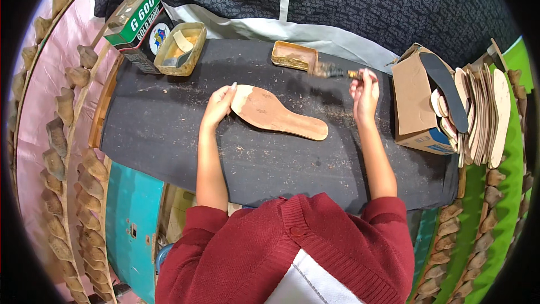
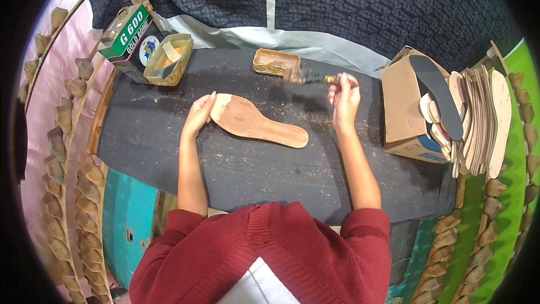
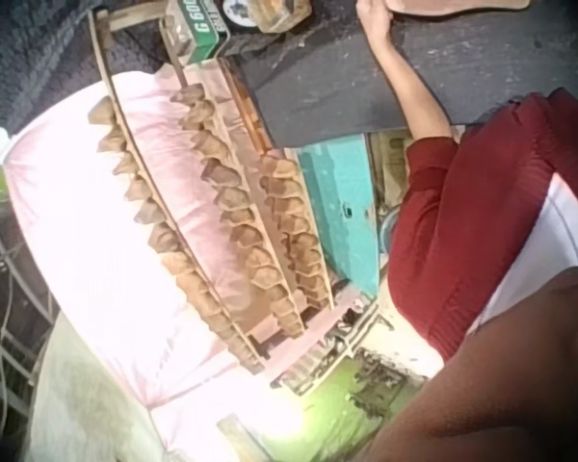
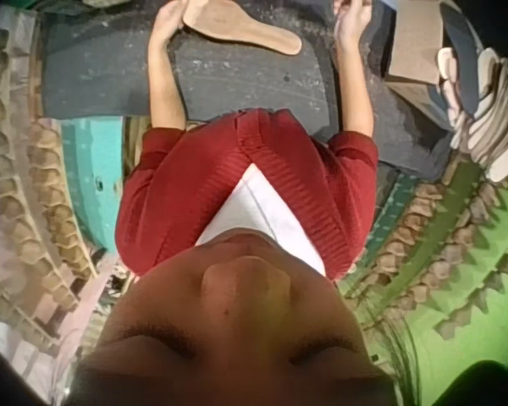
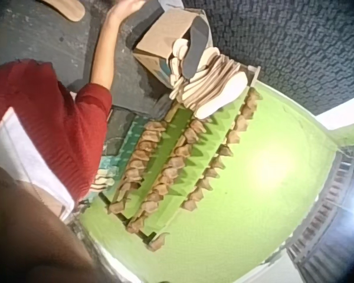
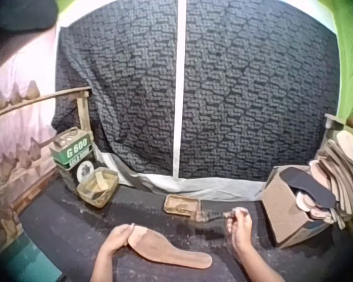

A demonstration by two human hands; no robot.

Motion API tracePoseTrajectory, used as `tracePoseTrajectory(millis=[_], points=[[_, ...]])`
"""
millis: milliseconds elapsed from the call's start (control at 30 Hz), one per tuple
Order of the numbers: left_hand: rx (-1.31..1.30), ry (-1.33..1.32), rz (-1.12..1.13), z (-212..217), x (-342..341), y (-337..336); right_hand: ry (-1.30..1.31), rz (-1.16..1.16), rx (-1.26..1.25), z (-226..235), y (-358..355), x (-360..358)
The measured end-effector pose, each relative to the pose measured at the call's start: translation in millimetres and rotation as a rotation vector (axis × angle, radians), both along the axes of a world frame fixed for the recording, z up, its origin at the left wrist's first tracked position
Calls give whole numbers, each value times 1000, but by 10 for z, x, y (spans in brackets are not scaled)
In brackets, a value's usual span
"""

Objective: The person takes shoe insoles from a box, applies adhesive to them using a brush, places the coated insoles into a basket, and attaches a piece onto a glued insole by hand.

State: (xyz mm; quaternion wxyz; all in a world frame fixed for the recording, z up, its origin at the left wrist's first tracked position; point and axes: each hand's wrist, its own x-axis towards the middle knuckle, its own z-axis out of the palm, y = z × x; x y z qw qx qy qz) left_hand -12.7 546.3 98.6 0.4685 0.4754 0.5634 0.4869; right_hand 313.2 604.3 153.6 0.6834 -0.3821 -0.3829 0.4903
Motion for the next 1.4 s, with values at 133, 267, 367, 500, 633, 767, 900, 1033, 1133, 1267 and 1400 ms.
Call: tracePoseTrajectory(millis=[133, 267, 367, 500, 633, 767, 900, 1033, 1133, 1267, 1400], points=[[80, -57, 76, 6, 97, 26, -21, 17, -99, -158, -446, 209], [124, -52, 112, -49, 86, 62, -54, 32, -174, -225, -818, 235], [103, -73, 138, -37, 88, 55, -67, 23, -165, -293, -967, 173], [175, -51, 153, -131, 87, 107, -123, 27, -109, -275, -1039, 109], [198, -77, 224, -104, 130, 111, -314, 66, -14, -247, -1057, 68], [208, -75, 229, -88, 142, 111, -412, 69, 144, -388, -1004, 312], [190, -63, 229, -121, 90, 114, -404, -11, 158, -400, -966, 552], [206, -63, 231, -93, 124, 113, -428, -159, 131, -372, -964, 661], [215, -72, 236, -89, 144, 115, -267, -189, 80, -350, -990, 569], [219, -68, 237, -86, 137, 113, -212, -77, -41, -374, -1020, 326], [228, -66, 234, -71, 150, 103, -244, 51, 8, -448, -1015, 326]])
